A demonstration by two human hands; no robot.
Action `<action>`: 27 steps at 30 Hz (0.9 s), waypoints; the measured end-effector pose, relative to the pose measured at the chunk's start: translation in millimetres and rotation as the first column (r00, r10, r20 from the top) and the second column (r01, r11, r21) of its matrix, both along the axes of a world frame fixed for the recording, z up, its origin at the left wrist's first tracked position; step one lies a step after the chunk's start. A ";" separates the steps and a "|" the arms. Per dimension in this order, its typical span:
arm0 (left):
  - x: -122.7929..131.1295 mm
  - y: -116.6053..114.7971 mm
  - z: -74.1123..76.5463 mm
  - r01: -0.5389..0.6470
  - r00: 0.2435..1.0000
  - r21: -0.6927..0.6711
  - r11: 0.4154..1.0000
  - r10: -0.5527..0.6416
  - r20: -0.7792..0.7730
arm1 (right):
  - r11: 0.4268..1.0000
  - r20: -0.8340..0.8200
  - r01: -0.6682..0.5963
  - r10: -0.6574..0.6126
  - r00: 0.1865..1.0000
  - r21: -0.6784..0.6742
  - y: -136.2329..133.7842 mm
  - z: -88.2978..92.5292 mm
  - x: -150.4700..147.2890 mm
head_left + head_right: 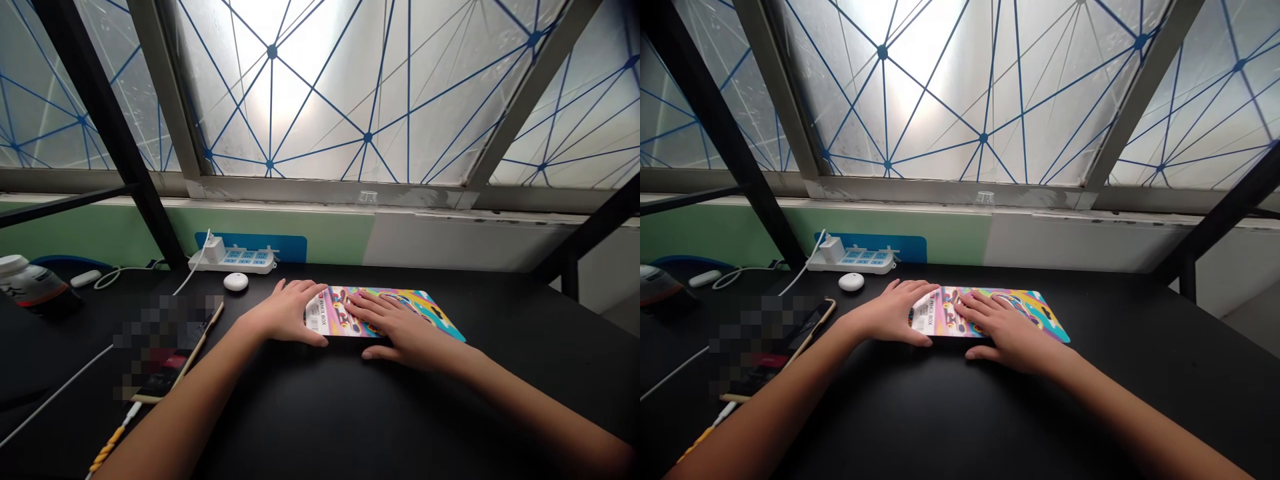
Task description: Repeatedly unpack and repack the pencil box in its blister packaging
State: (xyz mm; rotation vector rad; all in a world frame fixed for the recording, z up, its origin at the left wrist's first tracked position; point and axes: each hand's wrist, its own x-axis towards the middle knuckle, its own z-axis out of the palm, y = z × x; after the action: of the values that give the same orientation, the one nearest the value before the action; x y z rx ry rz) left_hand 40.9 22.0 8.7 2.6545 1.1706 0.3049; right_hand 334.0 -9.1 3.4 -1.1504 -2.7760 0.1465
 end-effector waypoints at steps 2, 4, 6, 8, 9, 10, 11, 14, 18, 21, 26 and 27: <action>1.5 -0.2 -0.9 0.003 1.000 0.000 1.000 -0.003 -0.006 | 0.999 -0.002 0.036 -0.036 0.999 -0.001 -3.3 -3.9 17.2; 3.3 -0.6 -1.5 0.005 1.000 -0.003 1.000 -0.005 -0.009 | 0.996 0.008 0.084 -0.084 0.996 0.001 -6.8 -8.1 34.0; 4.4 -0.8 -1.8 0.010 1.000 -0.012 1.000 -0.010 -0.005 | 0.993 0.027 0.121 -0.121 0.992 0.004 -10.0 -11.1 49.5; 4.2 -0.6 -1.9 0.015 1.000 -0.017 1.000 -0.015 0.003 | 0.990 0.045 0.141 -0.141 0.989 0.009 -12.6 -12.1 62.2; 3.7 -0.4 -1.9 0.016 1.000 -0.018 1.000 -0.016 0.004 | 0.989 0.050 0.150 -0.151 0.987 0.014 -13.6 -11.9 66.7; 3.2 -0.5 -1.7 0.015 1.000 -0.017 1.000 -0.015 0.001 | 0.987 0.052 0.160 -0.161 0.986 0.020 -14.4 -11.5 69.7; 2.9 -0.7 -1.5 0.012 1.000 -0.015 1.000 -0.012 -0.007 | 0.985 0.048 0.170 -0.171 0.984 0.031 -15.0 -10.9 70.7; 5.9 -4.1 -1.3 -0.005 0.999 -0.003 1.000 0.005 -0.041 | 0.979 0.017 0.189 -0.191 0.981 0.075 -15.4 -9.7 60.7; 22.5 -13.6 -5.8 -0.030 0.998 0.005 1.000 0.030 -0.052 | 0.973 0.017 0.195 -0.198 0.980 0.120 -12.0 -13.1 21.8; 34.1 -17.7 -12.2 -0.058 0.997 0.025 0.998 0.059 -0.056 | 0.970 0.058 0.178 -0.190 0.980 0.163 -5.9 -17.8 -13.4; 25.6 -7.2 -16.8 -0.069 0.996 0.048 0.996 0.072 -0.062 | 0.964 0.075 0.121 -0.142 0.987 0.239 8.9 -23.5 -56.9; 21.4 -3.7 -16.7 -0.079 0.995 0.034 0.996 0.081 -0.058 | 0.959 0.070 0.116 -0.138 0.988 0.257 12.0 -24.5 -61.1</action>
State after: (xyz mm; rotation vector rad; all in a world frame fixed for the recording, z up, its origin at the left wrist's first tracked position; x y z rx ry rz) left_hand 62.3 18.3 -8.1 2.6653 1.3038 0.2624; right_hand 273.0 2.9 -21.2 -1.2887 -2.6816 -0.2693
